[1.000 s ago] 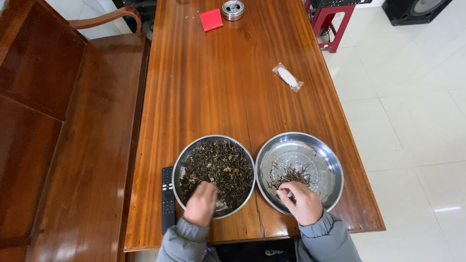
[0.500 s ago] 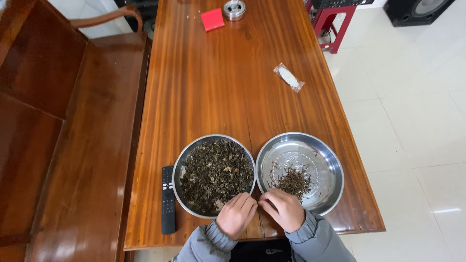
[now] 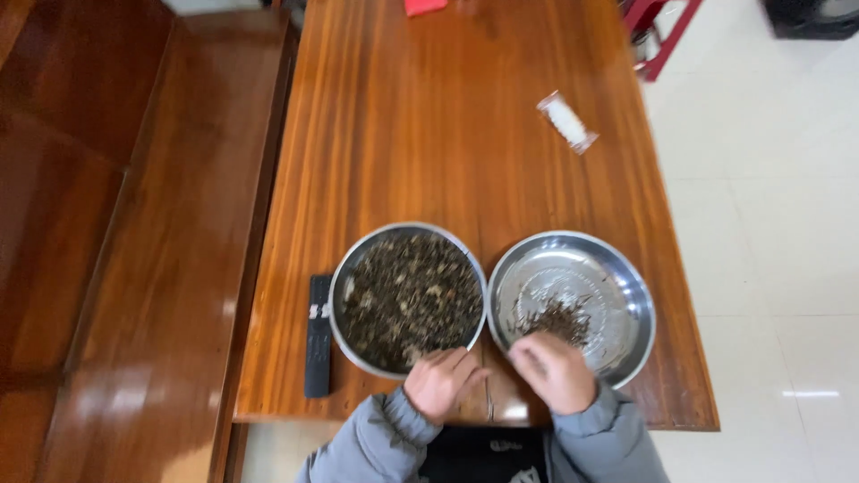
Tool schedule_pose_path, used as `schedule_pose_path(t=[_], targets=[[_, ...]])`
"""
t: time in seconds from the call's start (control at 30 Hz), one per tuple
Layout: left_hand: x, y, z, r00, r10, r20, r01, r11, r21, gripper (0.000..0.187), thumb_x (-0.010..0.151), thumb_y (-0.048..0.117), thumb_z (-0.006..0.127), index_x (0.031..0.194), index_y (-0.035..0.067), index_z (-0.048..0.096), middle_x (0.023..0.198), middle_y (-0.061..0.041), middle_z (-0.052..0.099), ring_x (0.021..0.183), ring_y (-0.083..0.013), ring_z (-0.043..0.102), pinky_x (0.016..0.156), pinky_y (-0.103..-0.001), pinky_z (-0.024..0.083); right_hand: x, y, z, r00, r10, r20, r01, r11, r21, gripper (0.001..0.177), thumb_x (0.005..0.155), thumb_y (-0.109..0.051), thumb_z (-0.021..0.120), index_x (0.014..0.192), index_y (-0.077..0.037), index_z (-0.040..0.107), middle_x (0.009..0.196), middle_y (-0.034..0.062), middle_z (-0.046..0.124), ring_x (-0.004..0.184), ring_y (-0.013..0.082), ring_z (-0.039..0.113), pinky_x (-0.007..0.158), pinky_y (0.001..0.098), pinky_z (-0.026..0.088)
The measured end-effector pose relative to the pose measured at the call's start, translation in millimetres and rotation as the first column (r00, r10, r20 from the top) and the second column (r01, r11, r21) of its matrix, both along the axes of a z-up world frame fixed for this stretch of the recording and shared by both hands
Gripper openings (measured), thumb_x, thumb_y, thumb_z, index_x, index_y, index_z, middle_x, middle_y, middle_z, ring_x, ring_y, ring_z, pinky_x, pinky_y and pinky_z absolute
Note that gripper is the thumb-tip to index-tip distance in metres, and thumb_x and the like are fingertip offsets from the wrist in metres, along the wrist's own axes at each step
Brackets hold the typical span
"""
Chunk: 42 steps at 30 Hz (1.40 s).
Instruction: Sorting dried tea leaves by hand to remove stems and debris, transferring selected pieces between metal trays.
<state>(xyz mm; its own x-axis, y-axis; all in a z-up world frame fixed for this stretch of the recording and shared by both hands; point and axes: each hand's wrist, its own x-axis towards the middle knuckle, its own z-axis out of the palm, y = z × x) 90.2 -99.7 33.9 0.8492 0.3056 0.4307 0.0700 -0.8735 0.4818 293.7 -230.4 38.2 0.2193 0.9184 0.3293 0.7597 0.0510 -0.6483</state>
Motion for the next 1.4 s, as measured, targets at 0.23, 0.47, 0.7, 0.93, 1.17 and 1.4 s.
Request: schedule_pose_path(t=[0.23, 0.47, 0.7, 0.93, 1.17, 1.4], targets=[[-31.1, 17.8, -33.2, 0.935, 0.35, -0.052, -0.32, 0.9, 0.296, 0.023, 0.1, 0.035, 0.058, 0.079, 0.023, 0.057, 0.066, 0.005, 0.057, 0.055, -0.0148, 0.062, 0.053, -0.028, 0.051, 39.1, -30.1, -7.8, 0.864, -0.423, 0.272, 0.448, 0.893, -0.034, 0.011, 0.096, -0.032, 0.076, 0.09, -0.024, 0.073, 0.076, -0.0001, 0.072, 0.073, 0.0267, 0.072, 0.073, 0.0393, 0.058], [-58.6, 76.5, -74.3, 0.884, 0.461, -0.072, -0.412, 0.844, 0.343, 0.006, 0.098, 0.022, 0.06, 0.094, 0.018, 0.058, 0.084, 0.001, 0.058, 0.07, -0.0199, 0.066, 0.059, -0.031, 0.056, 58.4, -51.8, -46.0, 0.842, -0.454, 0.29, 0.466, 0.884, 0.033, 0.032, 0.104, -0.042, 0.086, 0.086, -0.02, 0.071, 0.068, -0.0044, 0.065, 0.064, 0.0209, 0.064, 0.069, 0.032, 0.056], [-46.9, 85.6, -64.3, 0.871, 0.465, -0.162, -0.408, 0.865, 0.291, 0.026, 0.088, 0.029, 0.078, 0.102, 0.019, 0.059, 0.092, 0.003, 0.05, 0.085, -0.0183, 0.069, 0.063, -0.031, 0.06, 35.5, -27.8, -17.7, 0.905, -0.388, 0.176, 0.389, 0.921, 0.03, 0.017, 0.101, -0.026, 0.085, 0.094, -0.014, 0.076, 0.071, 0.0033, 0.068, 0.059, 0.0246, 0.06, 0.064, 0.0362, 0.054], [-37.2, 76.9, -49.4, 0.876, 0.424, -0.231, -0.357, 0.891, 0.281, 0.02, 0.094, 0.025, 0.075, 0.106, 0.016, 0.061, 0.098, 0.002, 0.05, 0.092, -0.0178, 0.069, 0.069, -0.03, 0.061, 32.5, -22.5, -13.3, 0.912, -0.373, 0.171, 0.376, 0.927, 0.019, 0.014, 0.101, -0.024, 0.083, 0.095, -0.014, 0.076, 0.07, 0.0023, 0.067, 0.059, 0.0227, 0.059, 0.062, 0.035, 0.053], [-36.2, 74.2, -59.4, 0.853, 0.444, -0.274, -0.353, 0.878, 0.325, 0.018, 0.096, 0.024, 0.071, 0.106, 0.014, 0.06, 0.103, -0.003, 0.052, 0.098, -0.0191, 0.068, 0.071, -0.03, 0.061, 28.7, -21.2, -13.4, 0.913, -0.373, 0.164, 0.372, 0.927, 0.037, 0.014, 0.1, -0.026, 0.083, 0.094, -0.014, 0.076, 0.07, 0.002, 0.067, 0.059, 0.0207, 0.058, 0.064, 0.0335, 0.053], [-35.0, 76.8, -81.9, 0.832, 0.486, -0.268, -0.371, 0.846, 0.383, 0.023, 0.095, 0.032, 0.069, 0.102, 0.013, 0.057, 0.105, -0.004, 0.054, 0.101, -0.0179, 0.067, 0.07, -0.027, 0.061, 23.6, -19.7, -8.1, 0.922, -0.357, 0.149, 0.356, 0.934, 0.036, 0.011, 0.098, -0.023, 0.083, 0.093, -0.015, 0.076, 0.067, 0.0023, 0.065, 0.058, 0.022, 0.059, 0.064, 0.0346, 0.053]])
